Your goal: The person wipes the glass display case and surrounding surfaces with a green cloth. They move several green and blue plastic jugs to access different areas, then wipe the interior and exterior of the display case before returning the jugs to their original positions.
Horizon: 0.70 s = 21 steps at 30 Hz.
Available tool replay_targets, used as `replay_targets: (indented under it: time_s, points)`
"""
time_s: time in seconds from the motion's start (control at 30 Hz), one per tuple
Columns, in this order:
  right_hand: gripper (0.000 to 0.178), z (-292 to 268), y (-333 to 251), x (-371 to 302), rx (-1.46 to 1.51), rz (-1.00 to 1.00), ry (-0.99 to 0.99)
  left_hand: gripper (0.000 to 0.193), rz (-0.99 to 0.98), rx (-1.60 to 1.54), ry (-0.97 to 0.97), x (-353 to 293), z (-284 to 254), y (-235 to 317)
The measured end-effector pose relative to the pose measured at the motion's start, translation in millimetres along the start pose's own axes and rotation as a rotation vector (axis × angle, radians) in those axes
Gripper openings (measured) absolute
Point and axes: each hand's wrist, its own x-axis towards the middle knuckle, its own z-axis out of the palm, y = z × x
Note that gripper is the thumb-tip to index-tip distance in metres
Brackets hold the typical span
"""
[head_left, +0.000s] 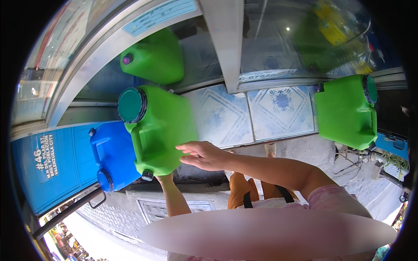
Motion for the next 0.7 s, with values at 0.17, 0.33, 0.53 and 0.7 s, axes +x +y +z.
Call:
replay_targets:
  time_s: [0.17, 0.33, 0.53, 0.7]
  points:
    - [0.036, 94, 0, 126, 0.188, 0.366, 0.109, 0.062, 0.150, 0.035, 0.096, 25, 23, 42]
    - [0.031, 125, -4, 162, 0.734, 0.518, 0.233, 0.055, 0.217, 0.055, 0.199, 9, 72, 40]
    - [0.041, 64, -22, 147, 0.243, 0.551, -0.120, 0.053, 0.344, 0.168, 0.171, -42, 154, -33]
    - [0.048, -1, -44, 126, -0.466, 0.397, -0.492, 0.073, -0.182, 0.003, 0.216, -72, 189, -119]
